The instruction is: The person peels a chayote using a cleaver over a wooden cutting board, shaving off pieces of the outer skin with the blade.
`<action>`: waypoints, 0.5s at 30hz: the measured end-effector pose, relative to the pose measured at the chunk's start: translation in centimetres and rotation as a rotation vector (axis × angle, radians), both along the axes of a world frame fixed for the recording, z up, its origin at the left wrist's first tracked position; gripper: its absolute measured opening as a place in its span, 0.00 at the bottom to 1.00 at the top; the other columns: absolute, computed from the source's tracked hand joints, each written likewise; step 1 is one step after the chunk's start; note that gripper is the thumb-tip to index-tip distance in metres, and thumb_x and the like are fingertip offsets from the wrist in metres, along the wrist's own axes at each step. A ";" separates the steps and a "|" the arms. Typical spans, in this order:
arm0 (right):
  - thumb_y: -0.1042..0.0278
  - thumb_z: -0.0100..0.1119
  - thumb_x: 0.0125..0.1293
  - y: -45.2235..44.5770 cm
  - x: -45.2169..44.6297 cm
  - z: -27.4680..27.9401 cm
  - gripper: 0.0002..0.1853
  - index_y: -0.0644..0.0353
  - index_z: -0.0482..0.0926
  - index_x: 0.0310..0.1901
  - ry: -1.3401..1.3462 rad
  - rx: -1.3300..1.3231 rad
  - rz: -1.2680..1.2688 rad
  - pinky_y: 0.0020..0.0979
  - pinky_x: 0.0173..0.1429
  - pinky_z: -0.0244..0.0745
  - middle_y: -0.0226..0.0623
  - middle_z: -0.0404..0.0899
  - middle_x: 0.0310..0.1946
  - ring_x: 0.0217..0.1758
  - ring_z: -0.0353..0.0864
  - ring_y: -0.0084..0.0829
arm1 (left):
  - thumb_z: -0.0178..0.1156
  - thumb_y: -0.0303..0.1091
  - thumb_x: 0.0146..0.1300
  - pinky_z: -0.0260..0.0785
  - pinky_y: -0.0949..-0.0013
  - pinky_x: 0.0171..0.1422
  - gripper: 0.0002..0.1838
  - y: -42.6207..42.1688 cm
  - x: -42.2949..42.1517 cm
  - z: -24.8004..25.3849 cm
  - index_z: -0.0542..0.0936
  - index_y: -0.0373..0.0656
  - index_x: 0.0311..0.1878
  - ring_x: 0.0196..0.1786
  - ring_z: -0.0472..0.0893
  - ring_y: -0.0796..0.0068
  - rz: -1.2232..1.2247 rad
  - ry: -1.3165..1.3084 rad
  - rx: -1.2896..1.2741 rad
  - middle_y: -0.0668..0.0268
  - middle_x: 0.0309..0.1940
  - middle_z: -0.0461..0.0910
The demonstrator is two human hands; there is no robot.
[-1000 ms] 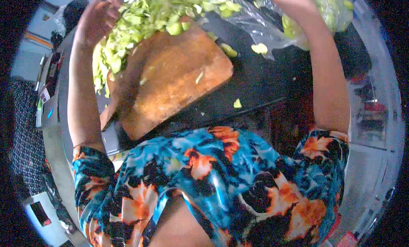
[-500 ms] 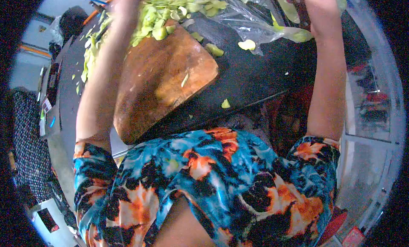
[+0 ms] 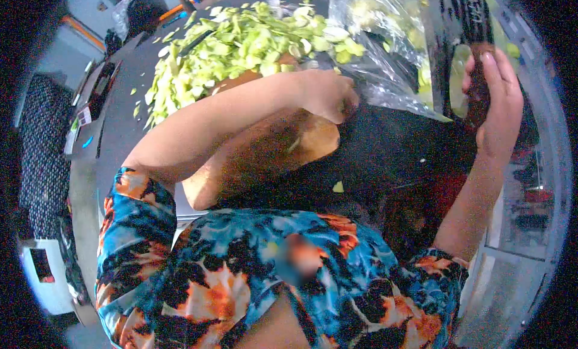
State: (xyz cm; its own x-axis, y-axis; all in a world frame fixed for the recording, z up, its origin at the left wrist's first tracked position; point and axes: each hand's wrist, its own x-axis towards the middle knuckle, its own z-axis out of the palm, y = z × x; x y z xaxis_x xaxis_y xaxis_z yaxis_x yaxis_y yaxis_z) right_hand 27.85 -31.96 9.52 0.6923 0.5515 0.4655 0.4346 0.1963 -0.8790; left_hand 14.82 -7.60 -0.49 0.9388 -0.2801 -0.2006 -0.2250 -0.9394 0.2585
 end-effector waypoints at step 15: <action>0.65 0.48 0.73 -3.4 -0.7 0.2 0.12 0.66 0.74 0.48 -0.021 0.235 -0.005 0.24 0.38 0.69 0.35 0.77 0.33 0.32 0.74 0.24 | 0.62 0.39 0.59 0.66 0.49 0.48 0.13 10.1 2.5 4.0 0.85 0.49 0.45 0.50 0.81 0.64 0.457 0.011 1.037 0.65 0.46 0.84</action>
